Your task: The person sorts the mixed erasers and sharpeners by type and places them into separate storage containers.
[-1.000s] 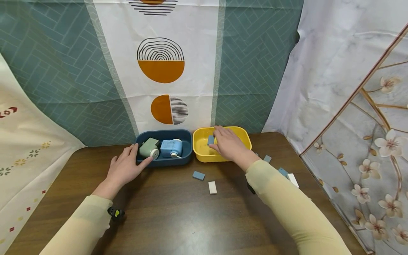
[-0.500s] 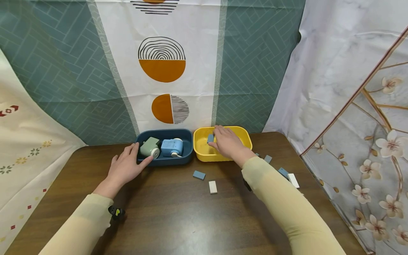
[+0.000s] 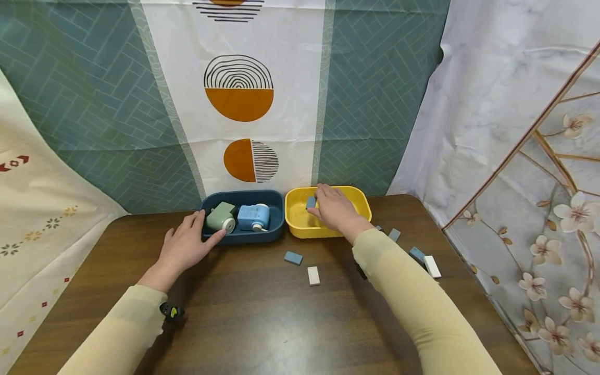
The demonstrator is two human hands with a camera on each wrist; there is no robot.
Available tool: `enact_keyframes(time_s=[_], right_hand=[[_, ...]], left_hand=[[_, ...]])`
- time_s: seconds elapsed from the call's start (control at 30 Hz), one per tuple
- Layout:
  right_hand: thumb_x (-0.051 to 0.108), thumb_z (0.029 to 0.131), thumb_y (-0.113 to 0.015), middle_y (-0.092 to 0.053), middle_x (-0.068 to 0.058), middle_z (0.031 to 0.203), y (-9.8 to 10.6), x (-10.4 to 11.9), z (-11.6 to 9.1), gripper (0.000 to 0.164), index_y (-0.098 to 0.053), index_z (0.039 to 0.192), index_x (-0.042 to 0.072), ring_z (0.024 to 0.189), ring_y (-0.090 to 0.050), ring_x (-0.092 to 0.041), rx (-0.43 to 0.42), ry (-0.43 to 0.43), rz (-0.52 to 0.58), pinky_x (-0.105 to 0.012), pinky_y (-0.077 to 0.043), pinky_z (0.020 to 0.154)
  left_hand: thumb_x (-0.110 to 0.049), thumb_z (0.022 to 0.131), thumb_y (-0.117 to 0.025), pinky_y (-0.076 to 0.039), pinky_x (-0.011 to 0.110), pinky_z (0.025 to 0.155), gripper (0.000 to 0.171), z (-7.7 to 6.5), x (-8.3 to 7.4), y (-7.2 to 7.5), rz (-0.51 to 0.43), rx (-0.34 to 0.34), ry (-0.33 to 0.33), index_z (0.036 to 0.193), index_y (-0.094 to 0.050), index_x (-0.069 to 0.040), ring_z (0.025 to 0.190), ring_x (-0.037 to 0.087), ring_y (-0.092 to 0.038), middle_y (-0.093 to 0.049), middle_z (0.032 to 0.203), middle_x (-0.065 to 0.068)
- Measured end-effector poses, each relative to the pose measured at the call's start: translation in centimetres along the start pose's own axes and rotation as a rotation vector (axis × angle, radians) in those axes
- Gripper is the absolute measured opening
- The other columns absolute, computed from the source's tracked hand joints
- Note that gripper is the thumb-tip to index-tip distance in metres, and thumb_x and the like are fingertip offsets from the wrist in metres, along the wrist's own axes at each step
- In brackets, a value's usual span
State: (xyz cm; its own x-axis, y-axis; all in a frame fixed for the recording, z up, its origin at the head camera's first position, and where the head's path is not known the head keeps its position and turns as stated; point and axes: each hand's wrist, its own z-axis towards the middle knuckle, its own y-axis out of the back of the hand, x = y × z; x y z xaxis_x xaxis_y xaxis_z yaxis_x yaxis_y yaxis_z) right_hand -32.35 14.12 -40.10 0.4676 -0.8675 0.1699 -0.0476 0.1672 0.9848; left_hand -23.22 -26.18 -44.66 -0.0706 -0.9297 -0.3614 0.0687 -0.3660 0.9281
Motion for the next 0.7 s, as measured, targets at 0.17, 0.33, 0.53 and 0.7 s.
enact_keyframes(time_s=[0.17,0.33,0.53,0.7], right_hand=[[0.039,0.115,-0.06,-0.032,-0.028,0.174,-0.33,-0.2,0.3,0.052,-0.051,0.146,-0.002,0.163,-0.03,-0.043,0.015,-0.012,-0.003,-0.057,-0.024,0.133],[0.04,0.116,-0.059,-0.031,-0.027,0.175,-0.36,-0.21,0.41,0.052,-0.051,0.146,-0.001,0.163,-0.029,-0.042,0.027,-0.017,-0.007,-0.057,-0.023,0.133],[0.043,0.115,-0.06,-0.032,-0.026,0.175,-0.36,-0.1,0.39,0.061,-0.048,0.154,-0.003,0.163,-0.031,-0.042,0.019,-0.019,-0.026,-0.057,-0.024,0.133],[0.047,0.114,-0.06,-0.031,-0.025,0.176,-0.42,0.06,0.53,0.073,-0.041,0.164,-0.004,0.163,-0.031,-0.041,0.013,-0.02,-0.04,-0.056,-0.023,0.134]], left_hand=[[-0.073,0.106,-0.054,-0.014,0.085,0.122,0.105,0.02,-0.02,0.03,0.0,0.002,0.001,0.173,-0.025,0.003,0.159,0.052,-0.029,-0.026,0.176,0.031],[-0.074,0.106,-0.054,-0.014,0.085,0.122,0.106,0.02,-0.06,0.1,-0.001,0.003,0.0,0.173,-0.025,0.002,0.159,0.052,-0.029,-0.026,0.176,0.031],[-0.075,0.106,-0.053,-0.014,0.085,0.122,0.106,0.04,-0.05,0.08,-0.001,0.004,0.001,0.173,-0.025,0.002,0.159,0.051,-0.029,-0.026,0.176,0.031],[-0.074,0.106,-0.054,-0.014,0.085,0.122,0.106,0.03,-0.01,0.09,0.002,0.001,0.002,0.173,-0.025,0.002,0.159,0.051,-0.029,-0.027,0.175,0.031]])
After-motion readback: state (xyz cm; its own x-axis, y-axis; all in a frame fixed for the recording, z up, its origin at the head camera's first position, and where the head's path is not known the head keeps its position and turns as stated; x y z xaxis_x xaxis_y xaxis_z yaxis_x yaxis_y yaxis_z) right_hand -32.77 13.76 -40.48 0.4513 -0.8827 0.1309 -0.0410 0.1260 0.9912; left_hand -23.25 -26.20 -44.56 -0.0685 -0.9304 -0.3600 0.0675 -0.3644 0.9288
